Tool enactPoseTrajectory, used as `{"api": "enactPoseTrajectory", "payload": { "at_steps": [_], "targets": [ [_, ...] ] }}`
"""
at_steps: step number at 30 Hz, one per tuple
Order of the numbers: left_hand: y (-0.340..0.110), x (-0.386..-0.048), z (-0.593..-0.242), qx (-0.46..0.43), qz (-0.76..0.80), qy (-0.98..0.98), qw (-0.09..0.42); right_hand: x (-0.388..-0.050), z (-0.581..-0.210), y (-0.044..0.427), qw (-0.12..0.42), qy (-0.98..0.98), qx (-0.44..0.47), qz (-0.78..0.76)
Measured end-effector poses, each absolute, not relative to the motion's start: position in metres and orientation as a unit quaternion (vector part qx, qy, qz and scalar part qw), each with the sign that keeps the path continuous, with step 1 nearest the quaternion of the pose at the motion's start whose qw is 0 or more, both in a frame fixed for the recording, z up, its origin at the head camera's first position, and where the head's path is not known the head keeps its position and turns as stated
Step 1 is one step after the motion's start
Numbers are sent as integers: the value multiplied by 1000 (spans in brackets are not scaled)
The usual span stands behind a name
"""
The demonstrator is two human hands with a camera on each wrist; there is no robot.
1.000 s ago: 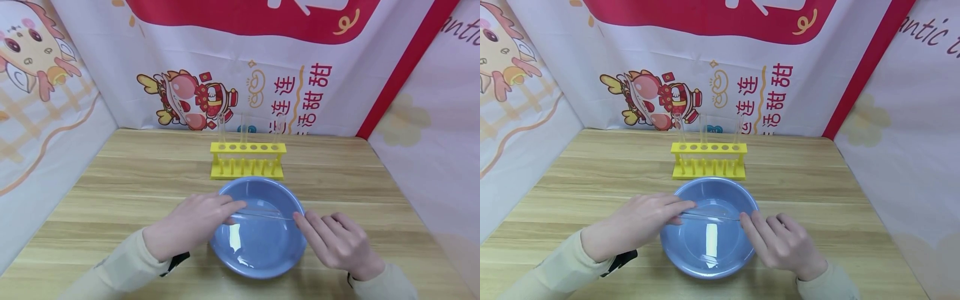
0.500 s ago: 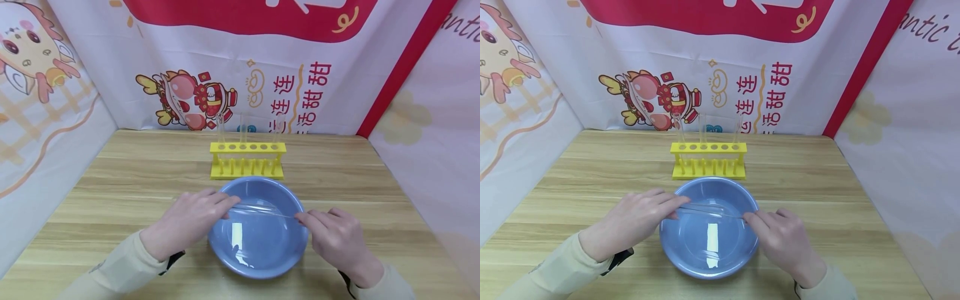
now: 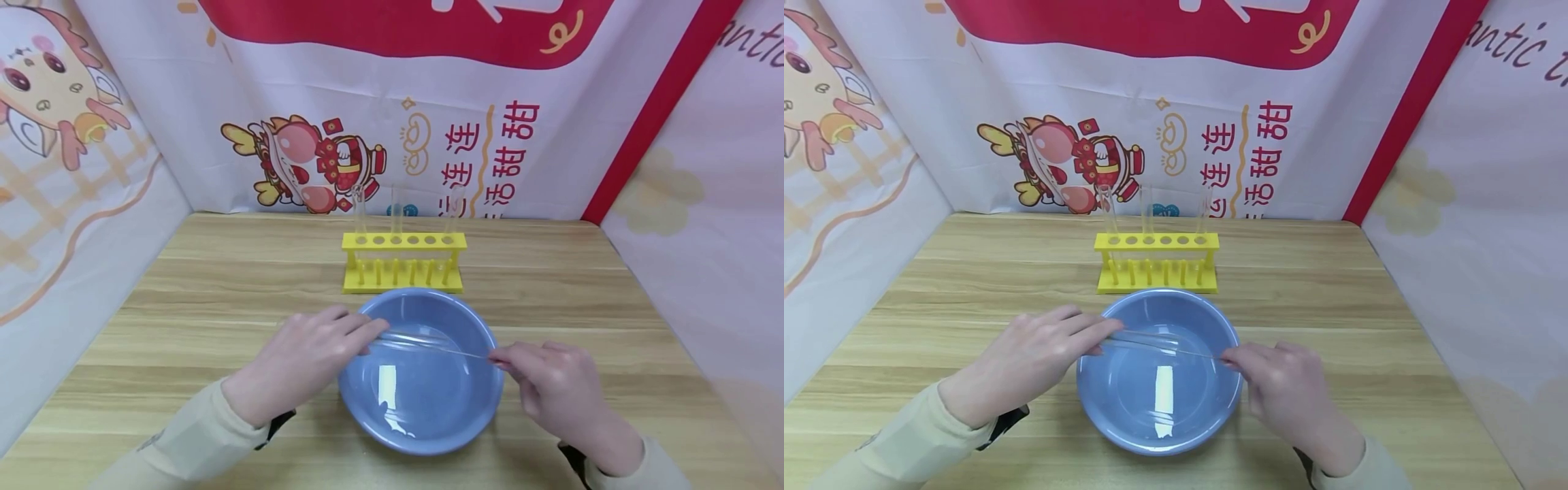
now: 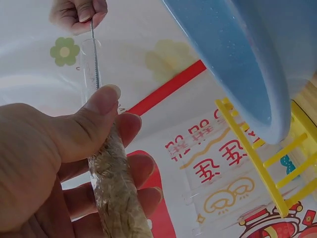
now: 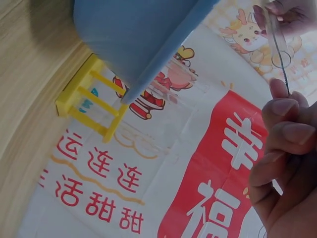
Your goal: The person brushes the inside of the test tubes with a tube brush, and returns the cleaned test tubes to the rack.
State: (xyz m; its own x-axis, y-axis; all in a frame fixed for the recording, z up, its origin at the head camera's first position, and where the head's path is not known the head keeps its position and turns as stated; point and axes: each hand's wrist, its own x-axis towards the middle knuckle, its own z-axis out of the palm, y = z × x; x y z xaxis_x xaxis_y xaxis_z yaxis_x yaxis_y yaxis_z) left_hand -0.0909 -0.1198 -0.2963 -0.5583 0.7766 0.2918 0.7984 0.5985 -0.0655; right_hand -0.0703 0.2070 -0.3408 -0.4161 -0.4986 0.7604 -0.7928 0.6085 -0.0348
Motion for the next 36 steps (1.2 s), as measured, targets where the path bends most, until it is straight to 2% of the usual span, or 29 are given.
{"api": "enactPoseTrajectory", "payload": {
  "at_steps": [5,16,25,36],
  "targets": [
    [-123,-91,-297,-448,-30,-880,155,-68,-338,214,317,-834,390,229],
    [-131,-89,-298,-444,-17,-880,166,-67,-338,224,267,-834,395,278],
    [-137,-90,-300,-451,-17,-870,198,-64,-336,229,241,-838,387,300],
    [-144,-92,-303,-451,-21,-863,228,-58,-334,236,190,-862,337,326]
  ]
}}
